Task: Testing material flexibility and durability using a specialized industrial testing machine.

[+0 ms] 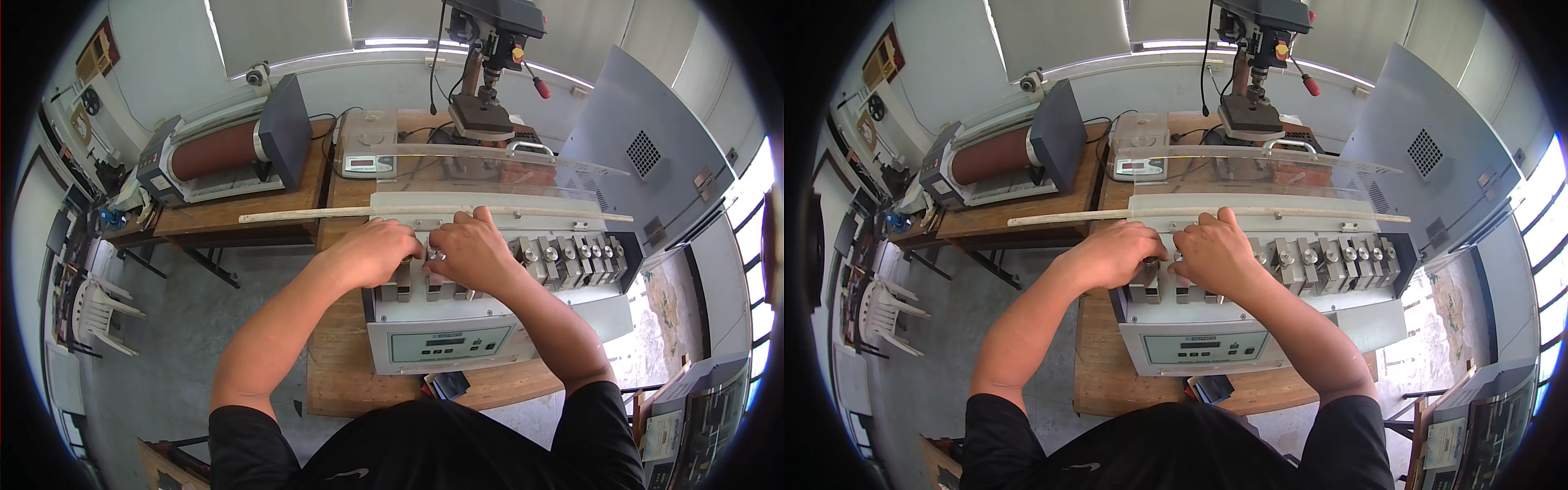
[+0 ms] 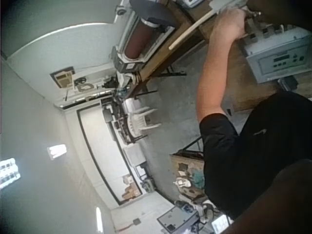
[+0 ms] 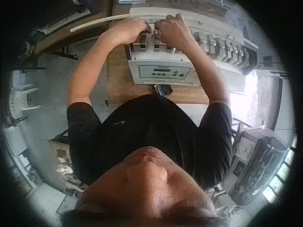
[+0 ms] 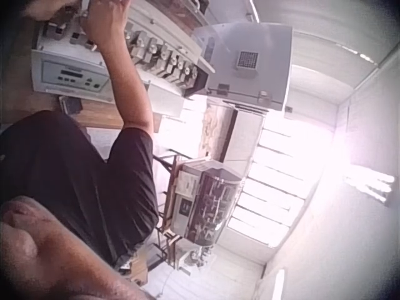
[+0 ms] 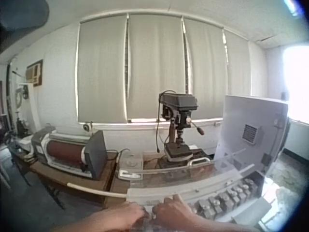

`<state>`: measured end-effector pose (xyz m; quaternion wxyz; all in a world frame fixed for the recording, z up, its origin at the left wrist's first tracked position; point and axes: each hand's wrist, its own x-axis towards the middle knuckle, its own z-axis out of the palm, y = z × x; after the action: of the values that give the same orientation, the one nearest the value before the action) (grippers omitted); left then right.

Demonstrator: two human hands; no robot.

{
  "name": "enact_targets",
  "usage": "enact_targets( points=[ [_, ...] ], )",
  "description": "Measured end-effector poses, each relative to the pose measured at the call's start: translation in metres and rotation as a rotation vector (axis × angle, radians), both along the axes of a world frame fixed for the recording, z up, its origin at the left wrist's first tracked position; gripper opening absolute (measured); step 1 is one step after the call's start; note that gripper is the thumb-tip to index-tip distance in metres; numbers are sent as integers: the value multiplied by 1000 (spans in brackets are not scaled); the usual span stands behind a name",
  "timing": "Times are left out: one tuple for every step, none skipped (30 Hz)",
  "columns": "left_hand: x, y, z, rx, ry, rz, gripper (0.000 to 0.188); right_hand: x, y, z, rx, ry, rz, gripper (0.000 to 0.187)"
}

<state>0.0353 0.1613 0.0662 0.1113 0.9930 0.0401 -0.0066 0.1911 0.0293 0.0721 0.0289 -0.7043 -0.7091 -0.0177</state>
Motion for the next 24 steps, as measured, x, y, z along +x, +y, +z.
enact_targets(
  points=[
    [1,0,2,-27,31,49,37,1,-1,-1,-1,0,-1,26],
    [2,-1,5,-55,63,99,36,1,-2,-3,50,0,30,24],
    [4,-2,11,-56,63,99,36,2,-2,-5,101,1,60,24],
    [5,-7,21,-57,125,169,35,3,-3,-6,100,2,60,24],
    [6,-11,27,-58,188,239,34,4,-3,-6,104,25,81,24],
    [7,-12,29,-59,189,239,34,6,-3,-7,108,49,101,26],
    [8,-12,31,-8,204,254,35,7,-4,-9,109,49,100,26],
    [9,-13,32,44,219,268,36,8,-4,-10,100,82,107,27],
    [7,-12,29,44,219,267,36,9,-4,-11,92,115,114,29],
    [3,-11,22,63,105,239,37,9,-5,-10,92,116,115,29],
    [0,-10,15,83,-9,210,39,9,-6,-9,140,140,113,28],
    [-2,-9,9,83,-8,210,39,8,-7,-8,188,163,110,28],
    [-4,-10,4,57,-153,167,38,8,-7,-8,188,163,111,28],
    [-5,-9,2,32,-297,123,38,7,-7,-7,209,105,83,28],
    [-6,-9,2,32,-297,124,38,6,-7,-6,230,47,54,29],
    [-5,-8,3,-24,-196,97,37,5,-6,-5,230,46,53,29],
    [-5,-7,3,-80,-96,70,36,3,-4,-2,125,11,37,30],
    [-4,-6,4,-80,-96,70,36,2,-2,-1,21,-24,20,32],
    [-2,-5,5,-80,-46,83,34,2,-2,-2,21,-24,20,32],
    [0,-5,8,-79,5,97,32,3,-2,-3,27,-3,33,30],
    [1,-6,13,-78,4,98,32,4,-2,-3,33,18,46,28],
    [2,-11,22,-99,87,187,34,4,-3,-4,33,18,44,28],
    [4,-14,28,-120,171,277,35,5,-4,-5,70,35,75,26],
    [5,-14,29,-120,171,275,35,5,-5,-6,107,52,106,25]
  ],
)
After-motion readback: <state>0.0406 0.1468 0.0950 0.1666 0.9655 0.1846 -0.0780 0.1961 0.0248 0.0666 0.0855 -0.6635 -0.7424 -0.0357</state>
